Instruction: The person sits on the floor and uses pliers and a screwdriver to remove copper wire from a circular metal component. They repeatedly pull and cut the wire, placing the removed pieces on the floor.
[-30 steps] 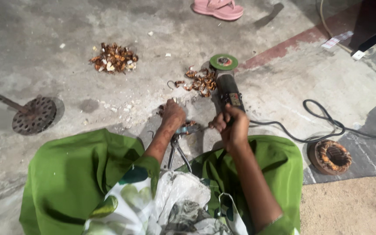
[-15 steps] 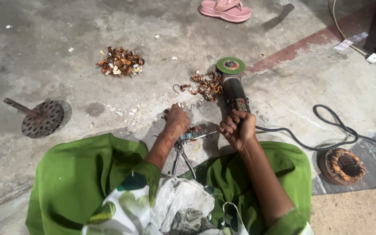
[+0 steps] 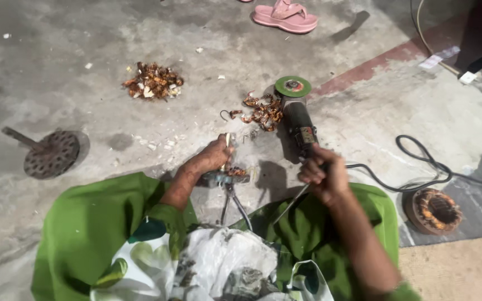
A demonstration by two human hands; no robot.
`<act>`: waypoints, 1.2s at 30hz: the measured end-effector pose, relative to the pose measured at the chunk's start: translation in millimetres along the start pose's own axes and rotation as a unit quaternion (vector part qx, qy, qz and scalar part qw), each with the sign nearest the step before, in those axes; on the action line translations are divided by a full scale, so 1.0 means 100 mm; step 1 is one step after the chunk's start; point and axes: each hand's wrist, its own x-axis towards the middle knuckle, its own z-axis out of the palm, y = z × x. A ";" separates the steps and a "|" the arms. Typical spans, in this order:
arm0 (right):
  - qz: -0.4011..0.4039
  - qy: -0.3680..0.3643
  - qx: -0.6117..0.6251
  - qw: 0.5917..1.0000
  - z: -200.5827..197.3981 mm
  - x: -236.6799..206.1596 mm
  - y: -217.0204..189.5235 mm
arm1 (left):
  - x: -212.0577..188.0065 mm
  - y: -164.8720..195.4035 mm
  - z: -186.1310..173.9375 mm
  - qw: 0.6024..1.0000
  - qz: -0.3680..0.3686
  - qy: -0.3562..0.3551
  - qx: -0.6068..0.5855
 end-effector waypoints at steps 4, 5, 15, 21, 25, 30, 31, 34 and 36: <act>-0.043 -0.016 0.150 0.988 -0.26 0.13 0.00 | -0.12 0.03 -0.13 0.983 0.055 0.107 0.140; -0.063 0.004 0.162 0.985 -0.27 0.16 0.01 | -0.12 0.03 -0.11 0.989 0.060 0.108 0.081; -0.137 0.056 0.156 0.977 -0.19 0.30 0.13 | 0.08 0.07 -0.03 0.965 -0.044 0.236 0.107; -0.180 0.079 -0.041 0.980 -0.22 0.50 0.31 | 0.04 0.25 0.14 0.945 -0.124 0.270 0.137; -0.106 0.095 -0.332 0.932 -0.26 0.42 0.30 | 0.04 0.24 0.15 0.937 -0.113 0.286 0.166; -0.344 0.310 -0.501 0.731 -1.29 -0.47 -0.53 | 0.15 0.16 0.16 0.936 -0.094 0.297 0.163; -0.357 0.377 -0.481 0.707 -1.59 -0.76 -0.61 | 0.17 0.16 0.17 0.935 -0.096 0.297 0.165; -0.097 0.456 -0.718 0.517 -2.49 -1.54 -0.50 | 0.17 0.18 0.20 0.934 -0.093 0.300 0.171; -0.017 0.398 -0.803 0.444 -2.88 -1.85 -0.14 | 0.16 0.20 0.21 0.934 -0.093 0.301 0.172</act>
